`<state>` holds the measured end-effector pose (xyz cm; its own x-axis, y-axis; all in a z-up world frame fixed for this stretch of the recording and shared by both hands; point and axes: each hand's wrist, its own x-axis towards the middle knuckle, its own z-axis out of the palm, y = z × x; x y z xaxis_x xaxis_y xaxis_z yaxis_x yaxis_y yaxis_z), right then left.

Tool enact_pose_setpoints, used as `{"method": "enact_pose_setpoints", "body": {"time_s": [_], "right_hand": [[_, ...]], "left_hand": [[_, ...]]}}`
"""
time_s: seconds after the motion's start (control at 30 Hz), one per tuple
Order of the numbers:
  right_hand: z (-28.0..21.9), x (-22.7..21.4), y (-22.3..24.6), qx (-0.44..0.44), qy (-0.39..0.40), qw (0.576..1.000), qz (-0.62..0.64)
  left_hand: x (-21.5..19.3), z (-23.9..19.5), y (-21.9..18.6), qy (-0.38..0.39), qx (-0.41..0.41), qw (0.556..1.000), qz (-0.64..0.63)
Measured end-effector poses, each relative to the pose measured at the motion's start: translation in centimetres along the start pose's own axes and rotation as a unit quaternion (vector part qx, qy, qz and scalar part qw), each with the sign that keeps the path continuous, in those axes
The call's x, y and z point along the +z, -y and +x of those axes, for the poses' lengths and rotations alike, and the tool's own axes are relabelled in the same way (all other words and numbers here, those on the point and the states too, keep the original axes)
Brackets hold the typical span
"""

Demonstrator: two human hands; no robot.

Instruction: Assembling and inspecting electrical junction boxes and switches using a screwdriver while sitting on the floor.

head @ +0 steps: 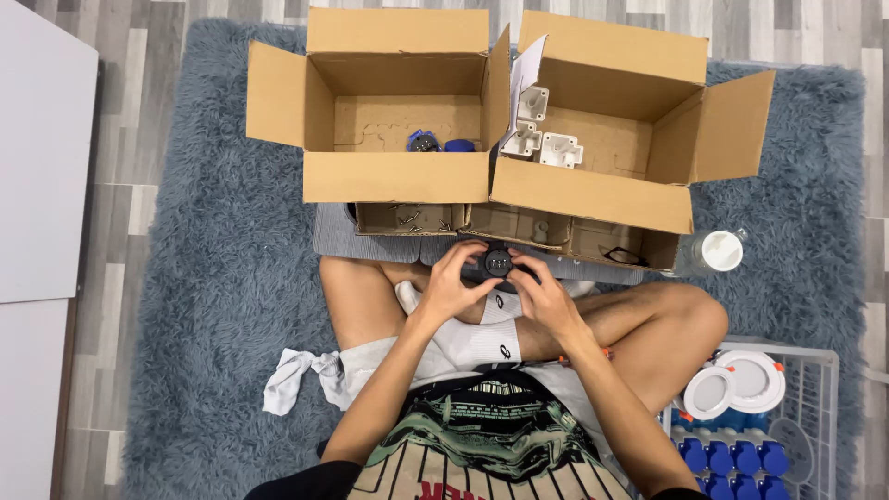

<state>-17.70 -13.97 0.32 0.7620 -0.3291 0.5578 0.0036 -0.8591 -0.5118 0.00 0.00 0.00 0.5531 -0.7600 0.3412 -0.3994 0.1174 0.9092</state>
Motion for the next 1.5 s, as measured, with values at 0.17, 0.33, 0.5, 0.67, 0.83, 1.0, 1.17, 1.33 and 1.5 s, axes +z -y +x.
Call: {"method": "enact_pose_setpoints", "body": {"time_s": [0.17, 0.33, 0.5, 0.67, 0.83, 1.0, 1.17, 1.33, 1.5], "right_hand": [[-1.1, 0.5, -0.7, 0.006, 0.009, 1.0, 0.009], [0.2, -0.1, 0.6, 0.068, -0.009, 0.994, 0.085], [0.8, -1.0, 0.9, 0.207, -0.002, 0.964, 0.165], [-0.1, -0.8, 0.8, 0.289, -0.006, 0.914, 0.284], [-0.4, -1.3, 0.7, 0.336, 0.003, 0.867, 0.368], [-0.6, -2.2, 0.9, 0.333, 0.013, 0.871, 0.362], [0.6, -4.1, 2.1, 0.331, 0.028, 0.874, 0.355], [1.7, -5.6, 3.2, 0.321, 0.044, 0.877, 0.356], [2.9, -6.9, 4.2, 0.296, 0.064, 0.892, 0.336]], "left_hand": [[0.1, -0.3, 0.4, 0.0, -0.006, 1.0, 0.001], [-0.1, -0.2, -0.2, -0.001, -0.017, 1.0, 0.007], [-0.8, -0.5, -2.6, 0.041, -0.002, 0.999, 0.018], [-0.9, -1.1, -4.3, 0.052, -0.007, 0.999, 0.007], [-1.2, -0.7, -6.3, 0.055, 0.003, 0.998, -0.006], [-0.7, -0.7, -7.0, 0.054, -0.023, 0.997, -0.039], [-1.4, -0.4, -8.8, 0.055, -0.032, 0.996, -0.062], [-1.9, -0.2, -9.6, 0.039, -0.002, 0.999, -0.008], [-2.0, -0.3, -9.9, 0.02, 0.004, 1.0, 0.0]]}}
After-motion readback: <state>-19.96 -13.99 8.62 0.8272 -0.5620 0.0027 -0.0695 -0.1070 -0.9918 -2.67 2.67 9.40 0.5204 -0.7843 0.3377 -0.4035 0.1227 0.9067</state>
